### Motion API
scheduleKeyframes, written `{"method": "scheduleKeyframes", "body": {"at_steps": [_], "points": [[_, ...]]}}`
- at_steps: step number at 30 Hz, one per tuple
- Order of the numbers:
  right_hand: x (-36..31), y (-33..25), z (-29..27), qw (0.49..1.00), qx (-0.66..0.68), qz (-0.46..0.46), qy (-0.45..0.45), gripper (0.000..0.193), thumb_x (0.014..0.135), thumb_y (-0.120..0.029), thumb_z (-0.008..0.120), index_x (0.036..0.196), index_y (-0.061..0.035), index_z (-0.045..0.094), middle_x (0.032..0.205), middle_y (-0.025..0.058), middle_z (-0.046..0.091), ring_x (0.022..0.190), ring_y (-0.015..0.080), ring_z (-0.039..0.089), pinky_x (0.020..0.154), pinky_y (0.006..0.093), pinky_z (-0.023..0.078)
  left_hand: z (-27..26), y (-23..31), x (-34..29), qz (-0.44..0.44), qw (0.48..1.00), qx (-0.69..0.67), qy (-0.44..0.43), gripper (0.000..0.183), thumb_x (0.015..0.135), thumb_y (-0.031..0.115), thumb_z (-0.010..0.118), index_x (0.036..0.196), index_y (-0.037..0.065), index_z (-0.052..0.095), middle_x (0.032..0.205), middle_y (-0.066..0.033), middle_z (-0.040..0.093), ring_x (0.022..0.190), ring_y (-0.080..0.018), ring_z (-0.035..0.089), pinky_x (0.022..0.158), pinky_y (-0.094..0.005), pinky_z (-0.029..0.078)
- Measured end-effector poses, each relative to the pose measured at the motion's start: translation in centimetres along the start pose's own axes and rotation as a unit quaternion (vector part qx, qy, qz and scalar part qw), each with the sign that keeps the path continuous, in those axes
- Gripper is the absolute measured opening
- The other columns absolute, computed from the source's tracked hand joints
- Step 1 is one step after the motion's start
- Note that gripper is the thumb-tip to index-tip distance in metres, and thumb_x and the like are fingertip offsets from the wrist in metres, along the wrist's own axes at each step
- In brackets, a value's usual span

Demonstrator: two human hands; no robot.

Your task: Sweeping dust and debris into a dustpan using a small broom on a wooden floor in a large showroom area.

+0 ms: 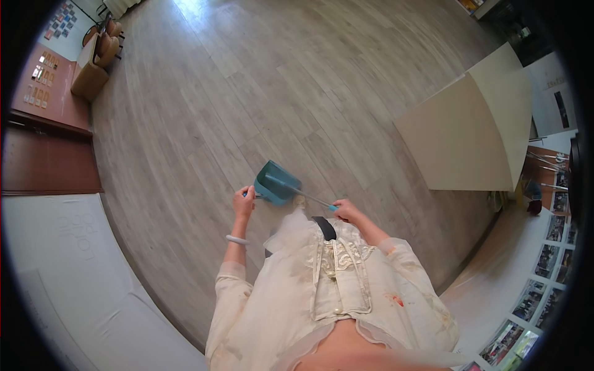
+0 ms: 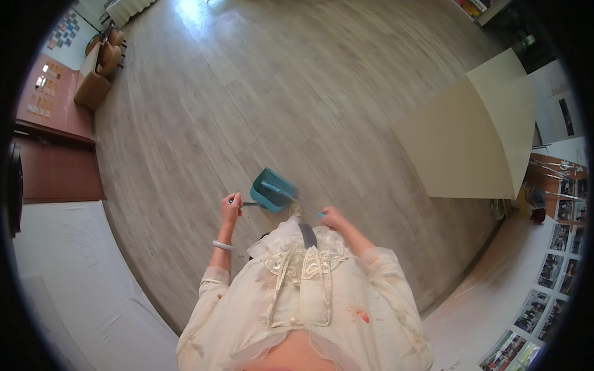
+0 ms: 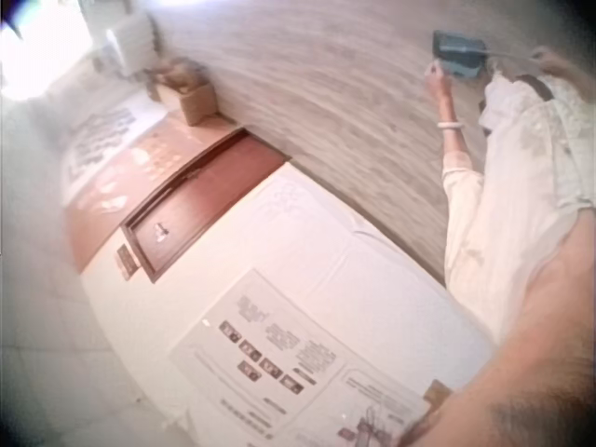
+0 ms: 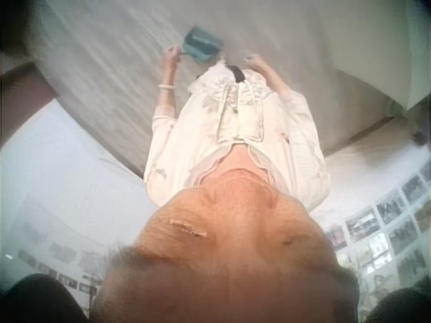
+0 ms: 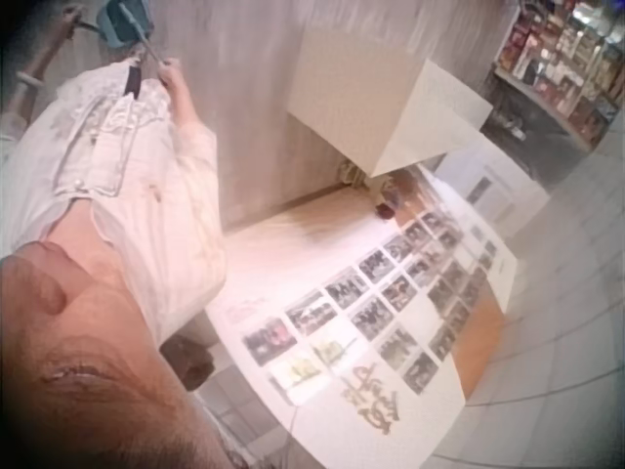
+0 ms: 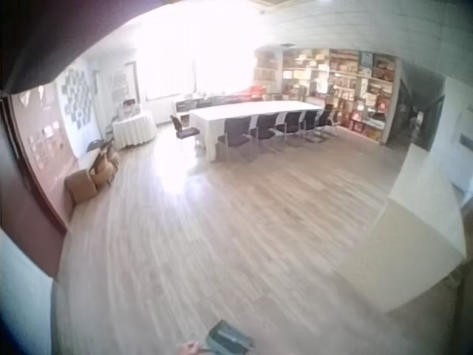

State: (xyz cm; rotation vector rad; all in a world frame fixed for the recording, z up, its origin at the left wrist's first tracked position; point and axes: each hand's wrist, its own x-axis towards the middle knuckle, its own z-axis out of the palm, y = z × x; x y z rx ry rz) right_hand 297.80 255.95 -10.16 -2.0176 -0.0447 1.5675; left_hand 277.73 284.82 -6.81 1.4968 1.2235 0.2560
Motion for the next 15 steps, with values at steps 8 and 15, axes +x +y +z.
{"method": "scheduleKeyframes", "body": {"at_steps": [8, 15], "points": [[-0.2, -6.4, -6.9, 0.994, 0.015, -0.022, 0.104, 0.05, 0.065, 0.004, 0.052, 0.115, -0.004, 0.053, 0.052, 0.0046, 0.047, 0.036, 0.0135, 0.041, 0.032, 0.0288, 0.03, -1.2, 3.1, 0.9, 0.002, 0.999, 0.004, 0.034, 0.03, 0.084, 0.028, 0.056, 0.068, 0.004, 0.061, 0.053, -0.0009, 0.052, 0.041, -0.0099, 0.05, 0.04, -0.0248, 0.039], [6.7, -13.3, -5.4, 0.982, -0.03, -0.045, 0.179, 0.042, 0.067, 0.0, 0.053, 0.108, -0.0027, 0.056, 0.064, 0.0099, 0.055, 0.051, 0.0175, 0.055, 0.039, 0.03, 0.04, 0.1, 3.6, 4.5, -0.029, 0.998, -0.025, 0.048, 0.03, 0.083, 0.029, 0.057, 0.067, 0.004, 0.061, 0.053, -0.0008, 0.052, 0.039, -0.0105, 0.049, 0.039, -0.025, 0.038]]}}
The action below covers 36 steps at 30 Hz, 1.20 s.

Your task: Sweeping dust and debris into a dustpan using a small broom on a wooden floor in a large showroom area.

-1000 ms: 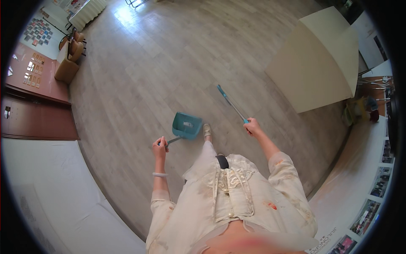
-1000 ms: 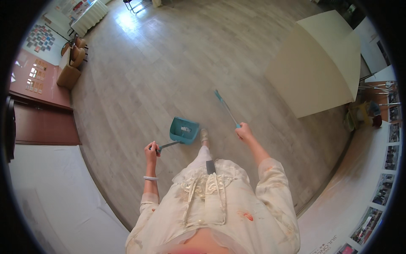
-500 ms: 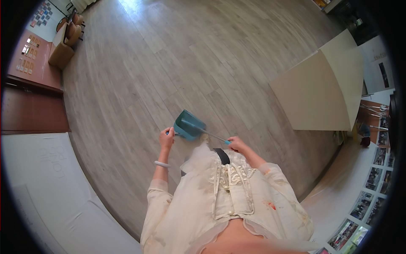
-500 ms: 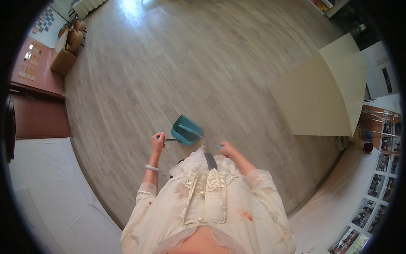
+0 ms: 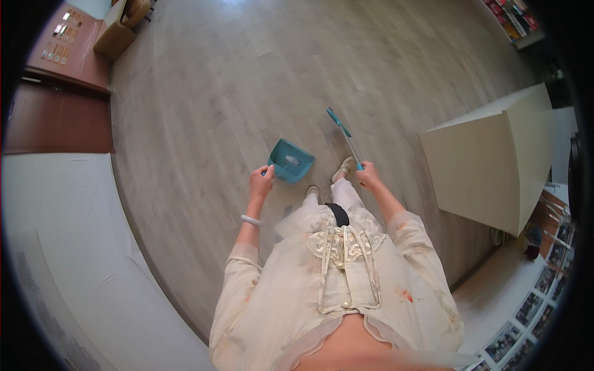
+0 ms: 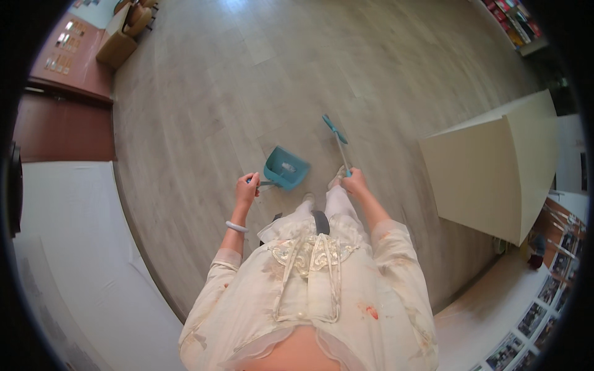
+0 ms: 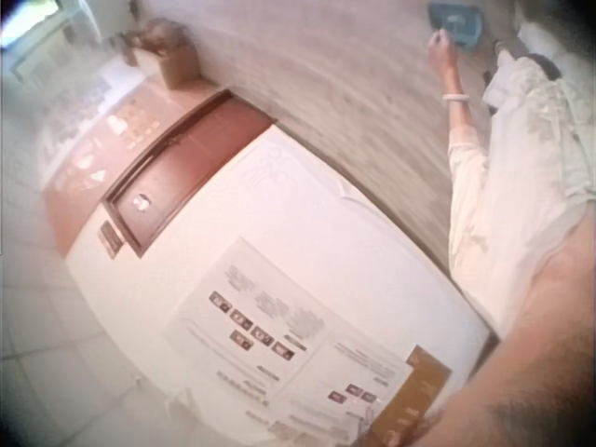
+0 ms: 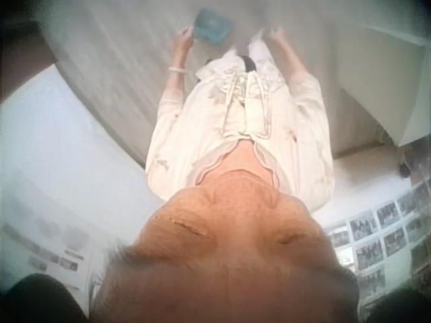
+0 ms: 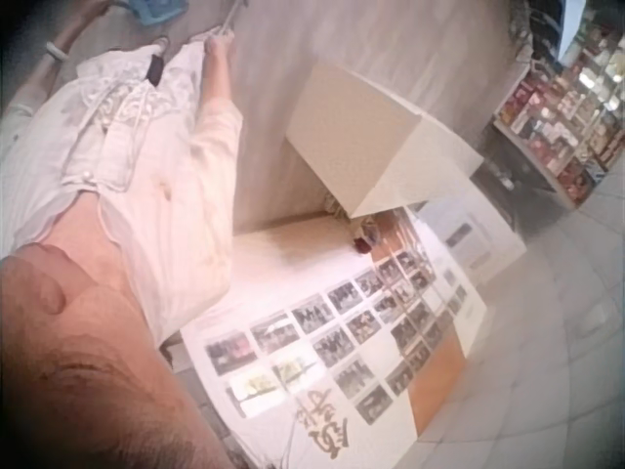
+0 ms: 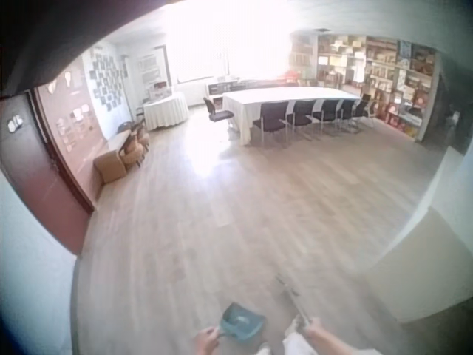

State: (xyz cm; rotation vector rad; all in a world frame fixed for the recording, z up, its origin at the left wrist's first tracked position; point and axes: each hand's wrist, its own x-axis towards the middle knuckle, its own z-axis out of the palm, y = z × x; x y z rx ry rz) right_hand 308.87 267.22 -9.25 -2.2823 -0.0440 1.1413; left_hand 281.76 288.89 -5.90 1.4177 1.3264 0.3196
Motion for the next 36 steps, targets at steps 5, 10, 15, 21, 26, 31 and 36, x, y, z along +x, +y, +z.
{"method": "scheduleKeyframes", "body": {"at_steps": [5, 10, 15, 21, 26, 31, 36], "points": [[0.9, -0.6, 2.9, 0.983, -0.092, -0.022, -0.16, 0.036, 0.065, -0.001, 0.058, 0.102, -0.0015, 0.059, 0.067, 0.0113, 0.058, 0.056, 0.0182, 0.057, 0.041, 0.0301, 0.04, 0.4, -0.2, 2.1, -0.015, 0.999, -0.014, 0.03, 0.03, 0.082, 0.028, 0.057, 0.062, 0.005, 0.061, 0.049, -0.0006, 0.051, 0.039, -0.0105, 0.049, 0.039, -0.0243, 0.038], [6.6, 0.2, -1.9, 0.963, 0.057, 0.016, -0.262, 0.039, 0.063, 0.002, 0.059, 0.101, 0.0, 0.06, 0.065, 0.0094, 0.058, 0.049, 0.015, 0.052, 0.038, 0.0264, 0.034, 2.3, 2.7, 3.0, 0.001, 0.998, -0.014, 0.053, 0.031, 0.084, 0.025, 0.055, 0.061, 0.005, 0.059, 0.05, -0.0004, 0.052, 0.037, -0.0088, 0.048, 0.036, -0.0222, 0.039], [8.4, -4.9, -9.8, 0.978, 0.004, 0.042, -0.203, 0.052, 0.064, 0.003, 0.059, 0.115, -0.0024, 0.055, 0.063, 0.0076, 0.054, 0.042, 0.013, 0.046, 0.034, 0.0277, 0.031, 5.2, 5.1, 3.9, 0.002, 0.997, -0.009, 0.07, 0.033, 0.085, 0.024, 0.053, 0.06, 0.003, 0.058, 0.049, 0.0003, 0.051, 0.036, -0.0075, 0.046, 0.033, -0.0206, 0.039], [15.0, -9.9, -14.4, 0.991, -0.033, -0.031, -0.128, 0.032, 0.069, 0.001, 0.053, 0.101, -0.0007, 0.055, 0.06, 0.0073, 0.049, 0.041, 0.0146, 0.044, 0.033, 0.0305, 0.031, 10.7, 10.6, 7.3, 0.001, 0.999, 0.017, 0.029, 0.032, 0.085, 0.024, 0.055, 0.061, 0.004, 0.057, 0.052, 0.0008, 0.05, 0.039, -0.0075, 0.048, 0.036, -0.0208, 0.04], [21.5, -7.6, -12.8, 0.998, 0.022, -0.051, -0.01, 0.023, 0.069, 0.001, 0.053, 0.091, -0.0003, 0.053, 0.058, 0.0079, 0.047, 0.04, 0.0165, 0.044, 0.034, 0.031, 0.034, 17.1, 14.8, 12.3, 0.019, 0.997, 0.045, -0.06, 0.031, 0.085, 0.026, 0.056, 0.062, 0.004, 0.057, 0.053, 0.0005, 0.051, 0.04, -0.0073, 0.048, 0.038, -0.0211, 0.041], [18.8, -7.9, -16.6, 0.995, -0.034, -0.012, -0.097, 0.033, 0.068, 0.002, 0.055, 0.1, -0.0005, 0.054, 0.057, 0.0081, 0.048, 0.042, 0.0157, 0.046, 0.034, 0.0289, 0.034, 22.4, 18.5, 16.4, 0.014, 0.995, 0.036, -0.095, 0.032, 0.084, 0.026, 0.056, 0.061, 0.004, 0.056, 0.053, 0.0002, 0.049, 0.041, -0.0077, 0.047, 0.039, -0.0222, 0.039], [19.3, -1.9, -25.0, 0.914, 0.339, 0.173, -0.138, 0.049, 0.067, 0.004, 0.055, 0.115, -0.0024, 0.052, 0.058, 0.0072, 0.052, 0.039, 0.0114, 0.044, 0.031, 0.0237, 0.03, 26.8, 22.5, 18.0, 0.034, 0.988, 0.039, -0.149, 0.031, 0.084, 0.025, 0.055, 0.06, 0.004, 0.055, 0.052, 0.0016, 0.046, 0.043, -0.007, 0.044, 0.038, -0.0225, 0.038]]}}
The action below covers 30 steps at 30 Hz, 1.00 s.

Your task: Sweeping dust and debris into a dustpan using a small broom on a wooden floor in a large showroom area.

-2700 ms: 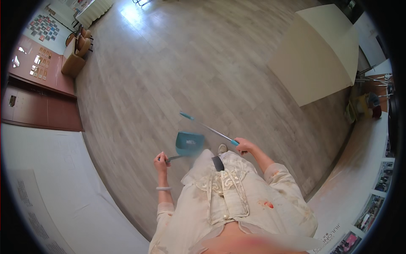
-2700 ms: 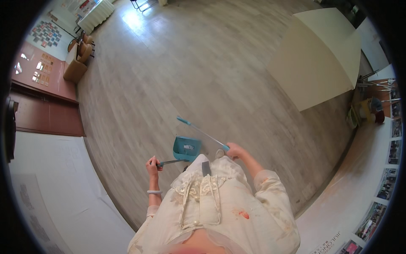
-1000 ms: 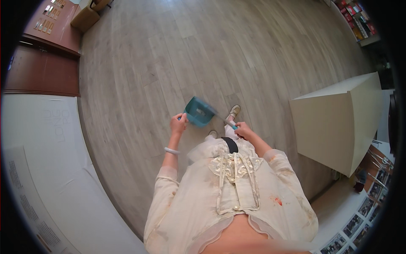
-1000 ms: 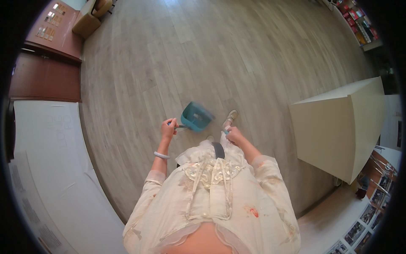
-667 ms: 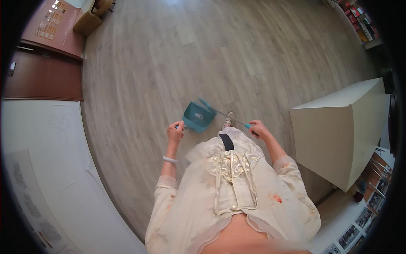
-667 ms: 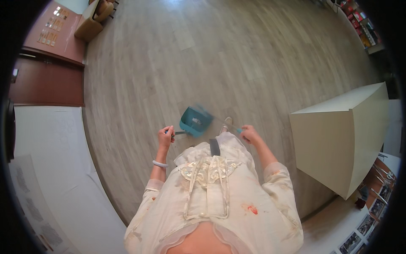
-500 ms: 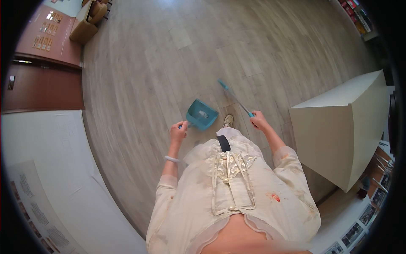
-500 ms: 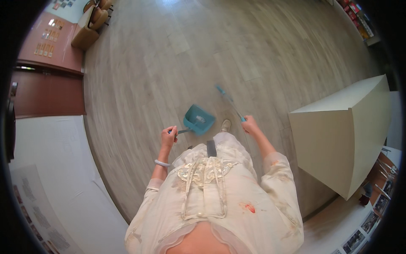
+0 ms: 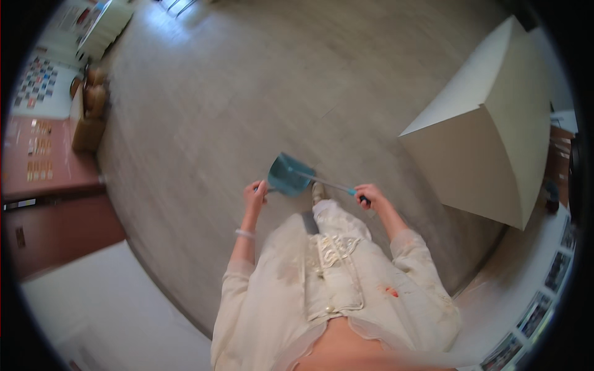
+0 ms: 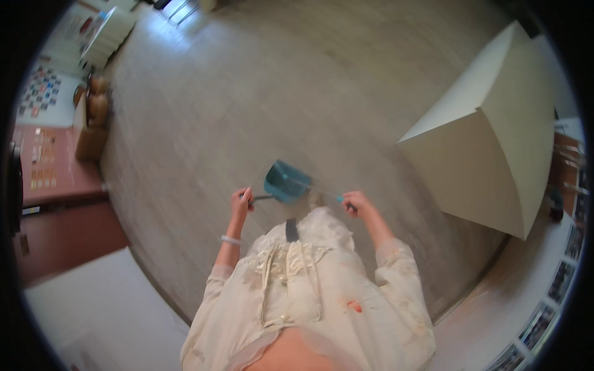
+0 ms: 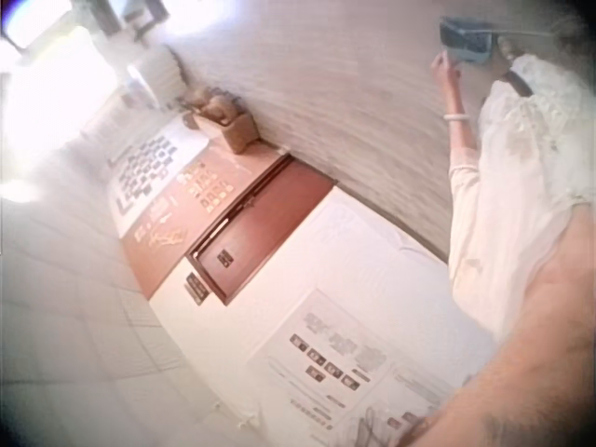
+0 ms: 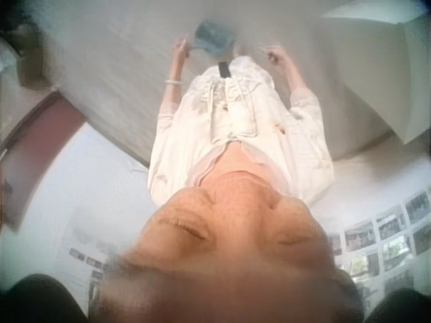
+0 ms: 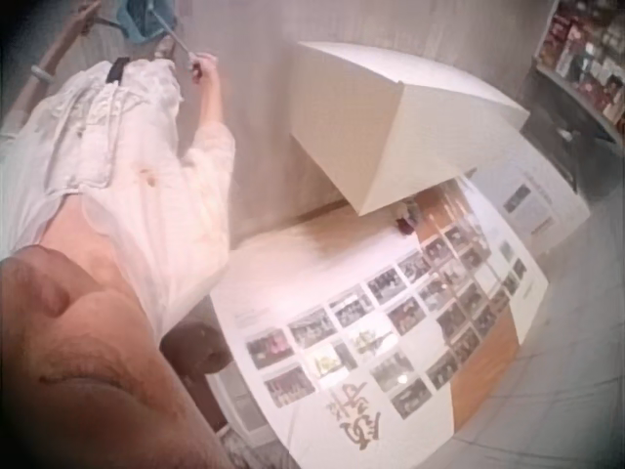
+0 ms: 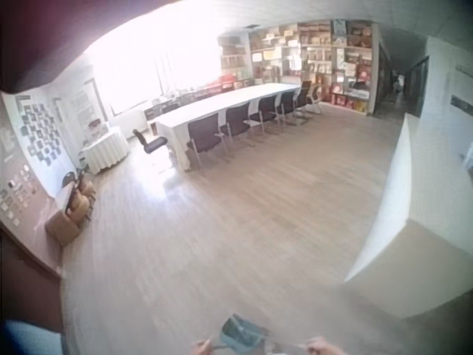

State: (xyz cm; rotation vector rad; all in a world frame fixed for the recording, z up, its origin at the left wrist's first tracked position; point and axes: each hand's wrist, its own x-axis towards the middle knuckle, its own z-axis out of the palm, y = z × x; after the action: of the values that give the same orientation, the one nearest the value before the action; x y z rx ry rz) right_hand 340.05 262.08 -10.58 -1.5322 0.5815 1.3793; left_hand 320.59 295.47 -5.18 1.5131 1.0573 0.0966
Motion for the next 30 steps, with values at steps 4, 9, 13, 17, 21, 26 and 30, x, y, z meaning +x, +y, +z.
{"method": "scheduleKeyframes", "body": {"at_steps": [4, 9, 13, 17, 21, 26, 30], "points": [[-2.6, 0.1, -3.4, 0.998, -0.049, -0.036, 0.035, 0.047, 0.069, 0.002, 0.055, 0.116, -0.0017, 0.051, 0.063, 0.0082, 0.055, 0.044, 0.0107, 0.048, 0.032, 0.0242, 0.031, 1.2, 0.9, 0.7, 0.007, 1.0, 0.002, -0.023, 0.03, 0.084, 0.023, 0.054, 0.06, 0.005, 0.055, 0.052, 0.0022, 0.045, 0.043, -0.0066, 0.042, 0.038, -0.0217, 0.037], [-2.7, -3.3, -3.8, 0.967, -0.186, -0.111, 0.133, 0.048, 0.067, 0.0, 0.054, 0.114, 0.0015, 0.049, 0.067, 0.0118, 0.057, 0.048, 0.0182, 0.057, 0.039, 0.0306, 0.041, 4.0, 3.1, 3.1, 0.024, 0.997, 0.038, -0.058, 0.031, 0.084, 0.021, 0.054, 0.058, 0.005, 0.055, 0.051, 0.0014, 0.047, 0.042, -0.0072, 0.045, 0.037, -0.0218, 0.037], [4.6, -3.2, -3.9, 0.937, -0.191, -0.139, 0.258, 0.04, 0.069, -0.003, 0.053, 0.109, 0.0035, 0.049, 0.078, 0.0161, 0.058, 0.051, 0.0213, 0.06, 0.044, 0.0331, 0.045, 7.1, 3.5, 6.6, 0.073, 0.991, 0.075, -0.085, 0.031, 0.083, 0.023, 0.055, 0.059, 0.003, 0.056, 0.051, 0.0007, 0.049, 0.037, -0.008, 0.047, 0.034, -0.0217, 0.038], [6.0, -2.5, -0.4, 0.935, -0.201, -0.137, 0.257, 0.034, 0.067, -0.001, 0.055, 0.1, 0.0023, 0.049, 0.081, 0.0167, 0.059, 0.05, 0.0222, 0.06, 0.042, 0.0343, 0.045, 9.1, 1.9, 11.1, 0.094, 0.977, 0.175, -0.078, 0.032, 0.079, 0.031, 0.058, 0.069, 0.001, 0.063, 0.056, -0.0043, 0.058, 0.049, -0.0161, 0.058, 0.057, -0.0317, 0.048], [1.6, -2.0, 1.9, 0.985, -0.121, -0.059, 0.112, 0.038, 0.06, 0.007, 0.061, 0.095, 0.0003, 0.049, 0.062, 0.0134, 0.056, 0.04, 0.019, 0.054, 0.034, 0.0306, 0.039, 10.0, 5.4, 12.4, 0.081, 0.966, 0.198, -0.148, 0.033, 0.078, 0.036, 0.058, 0.079, 0.004, 0.067, 0.06, -0.006, 0.062, 0.055, -0.0198, 0.062, 0.064, -0.0322, 0.049], [3.6, 0.3, 2.7, 0.987, -0.083, -0.028, 0.133, 0.049, 0.057, 0.01, 0.06, 0.105, 0.0031, 0.05, 0.061, 0.0136, 0.057, 0.04, 0.0179, 0.053, 0.034, 0.0307, 0.04, 7.2, 8.7, 14.1, 0.045, 0.938, 0.184, -0.29, 0.034, 0.079, 0.037, 0.057, 0.092, 0.008, 0.068, 0.061, -0.0076, 0.063, 0.053, -0.0192, 0.062, 0.059, -0.0319, 0.049], [2.6, -3.7, 3.2, 0.981, -0.086, -0.05, 0.169, 0.058, 0.059, 0.01, 0.058, 0.117, 0.0024, 0.049, 0.06, 0.0127, 0.056, 0.041, 0.0169, 0.053, 0.035, 0.031, 0.04, 3.7, 8.8, 16.9, 0.073, 0.956, 0.184, -0.215, 0.036, 0.08, 0.037, 0.055, 0.087, 0.005, 0.068, 0.06, -0.0107, 0.062, 0.051, -0.0196, 0.061, 0.057, -0.0323, 0.049]]}}
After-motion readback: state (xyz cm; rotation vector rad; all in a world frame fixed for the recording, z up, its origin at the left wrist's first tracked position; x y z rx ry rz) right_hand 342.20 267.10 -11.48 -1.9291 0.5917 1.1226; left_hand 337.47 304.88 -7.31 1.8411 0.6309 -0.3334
